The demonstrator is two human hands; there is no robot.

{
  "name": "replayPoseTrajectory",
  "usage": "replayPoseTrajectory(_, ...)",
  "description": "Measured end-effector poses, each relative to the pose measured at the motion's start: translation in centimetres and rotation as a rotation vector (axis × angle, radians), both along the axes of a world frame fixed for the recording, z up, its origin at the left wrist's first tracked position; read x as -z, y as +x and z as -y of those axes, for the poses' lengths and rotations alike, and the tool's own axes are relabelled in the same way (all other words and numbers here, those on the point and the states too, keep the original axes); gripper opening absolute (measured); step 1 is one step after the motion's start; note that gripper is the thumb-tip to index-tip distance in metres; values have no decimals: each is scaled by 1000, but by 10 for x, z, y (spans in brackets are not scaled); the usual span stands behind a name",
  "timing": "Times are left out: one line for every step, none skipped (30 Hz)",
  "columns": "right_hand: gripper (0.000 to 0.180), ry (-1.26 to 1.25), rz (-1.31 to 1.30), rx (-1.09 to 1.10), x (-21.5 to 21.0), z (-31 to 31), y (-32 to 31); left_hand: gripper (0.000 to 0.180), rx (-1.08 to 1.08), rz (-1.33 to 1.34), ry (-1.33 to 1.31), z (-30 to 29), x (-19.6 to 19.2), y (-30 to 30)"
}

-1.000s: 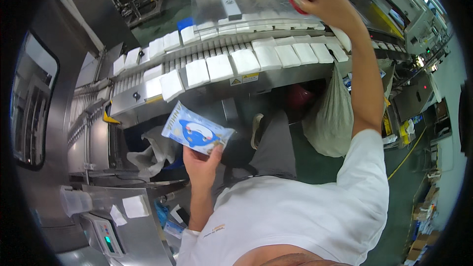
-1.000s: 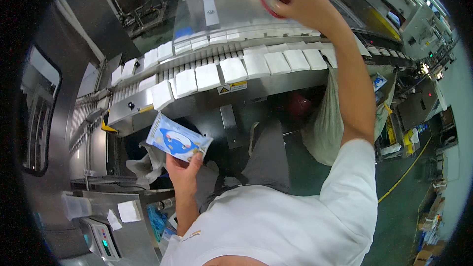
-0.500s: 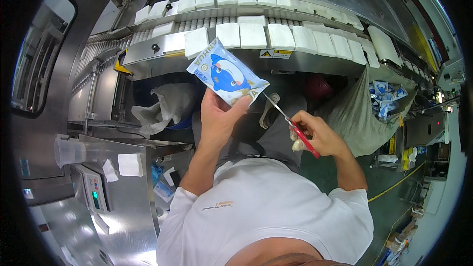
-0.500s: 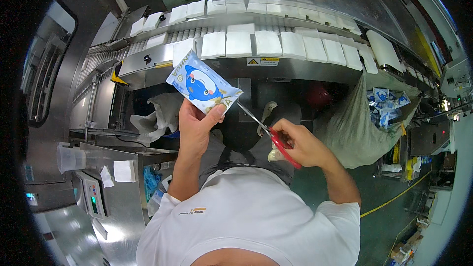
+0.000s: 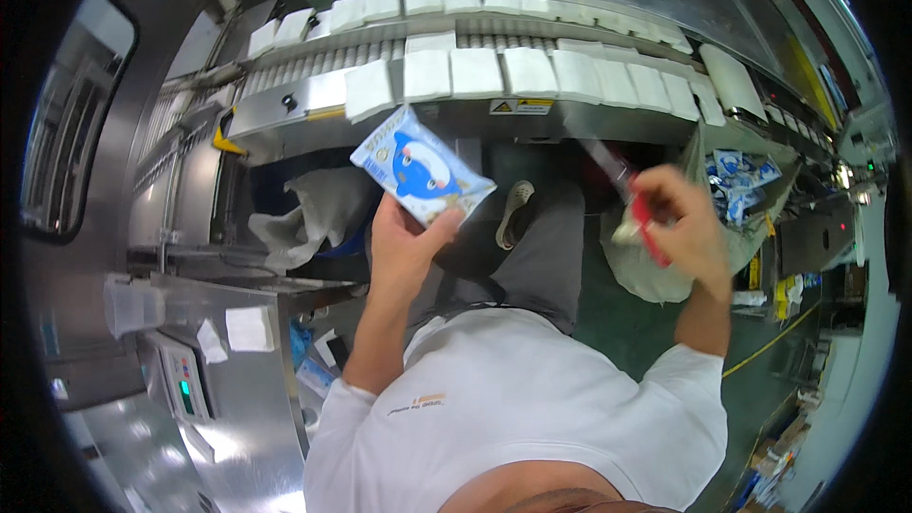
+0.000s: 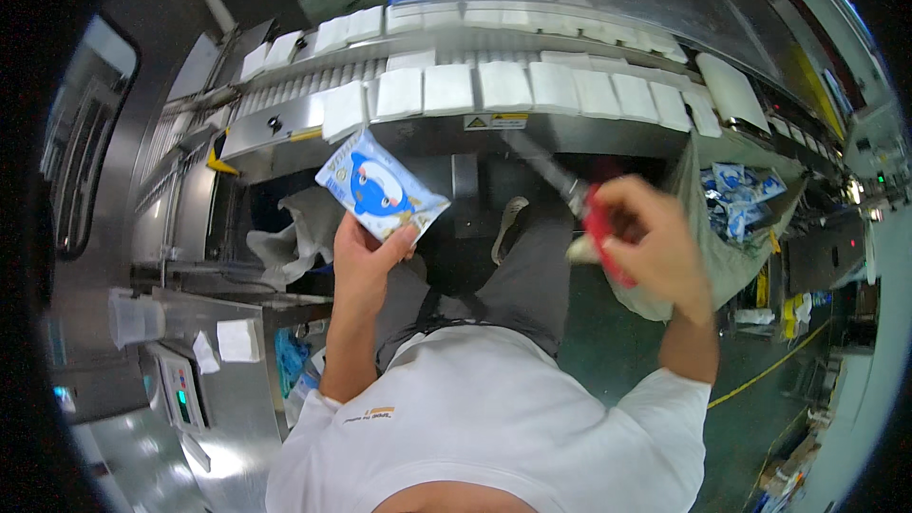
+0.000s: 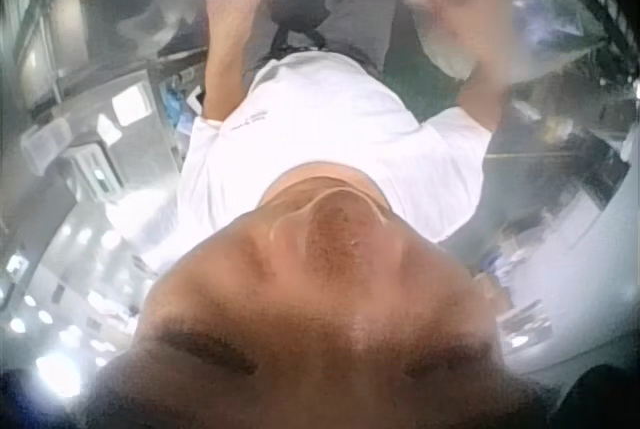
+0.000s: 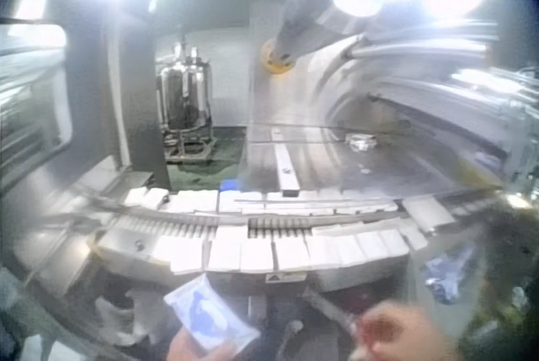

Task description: The person takes white rectangular products from a conveyor belt, places them into blue packaging, cuts the packaging using shears, and then weighs the packaged products on a digital scale.

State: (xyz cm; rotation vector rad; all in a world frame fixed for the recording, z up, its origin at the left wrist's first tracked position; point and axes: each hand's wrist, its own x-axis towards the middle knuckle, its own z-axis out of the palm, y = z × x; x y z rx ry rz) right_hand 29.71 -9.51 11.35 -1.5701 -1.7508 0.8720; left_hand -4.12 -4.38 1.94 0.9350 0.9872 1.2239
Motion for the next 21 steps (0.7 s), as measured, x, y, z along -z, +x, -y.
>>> replayPoseTrajectory(40, 123, 113, 121, -29, -5, -3, 41, 19, -20, -20, 4, 1, 0)
replayPoseTrajectory(39, 241, 259, 161, -54, -14, 5, 42, 47, -37, -58, 10, 0, 0)
replayPoseTrajectory(37, 398, 295, 166, -72, -32, 9, 43, 70, -19, -61, 15, 2, 4)
replayPoseTrajectory(41, 543, 506, 209, -88, -52, 19, 44, 100, -4, -65, 20, 3, 8)
replayPoseTrajectory(45, 711, 621, 131, -103, -79, 27, 45, 128, 6, -66, 24, 3, 11)
replayPoseTrajectory(48, 804, 788, 112, -113, -108, 44, 47, 155, 3, -70, 26, 6, 15)
replayPoseTrajectory(49, 935, 774, 85, -113, -141, 54, 48, 186, 16, -86, 27, 8, 20)
replayPoseTrajectory(42, 739, 761, 139, -135, -155, 21, 48, 172, 15, -104, 30, 8, 21)
replayPoseTrajectory(45, 543, 725, 78, -135, -187, 32, 48, 190, 24, -109, 32, 8, 24)
replayPoseTrajectory(46, 451, 872, 81, -117, -244, 59, 46, 213, 5, -89, 33, 4, 29)
replayPoseTrajectory(43, 707, 759, -62, -108, -279, 83, 45, 231, 1, -105, 34, 4, 32)
replayPoseTrajectory(50, 542, 975, 1, -126, -262, 30, 45, 193, -4, -101, 38, 5, 24)
replayPoseTrajectory(53, 622, 942, -27, -116, -292, 48, 45, 223, 4, -78, 37, 5, 26)
replayPoseTrajectory(48, 642, 948, 23, -112, -302, 43, 45, 211, -9, -93, 38, 2, 26)
replayPoseTrajectory(44, 660, 950, 63, -109, -302, 35, 45, 192, -23, -115, 40, -1, 26)
replayPoseTrajectory(39, 729, 1006, 82, -105, -299, 30, 45, 191, 6, -93, 41, -3, 27)
replayPoseTrajectory(34, 795, 1060, 99, -99, -291, 24, 45, 219, 57, -114, 39, -2, 27)
replayPoseTrajectory(28, 888, 903, 52, -94, -267, 6, 44, 225, 107, -140, 37, 0, 23)
replayPoseTrajectory(23, 979, 734, -4, -86, -238, -13, 44, 217, 157, -166, 35, 2, 18)
replayPoseTrajectory(29, 1025, 467, -212, -73, -212, -24, 43, 250, 212, -202, 33, 4, 12)
replayPoseTrajectory(29, 921, 287, -401, -57, -180, -35, 42, 279, 265, -227, 29, 8, 10)
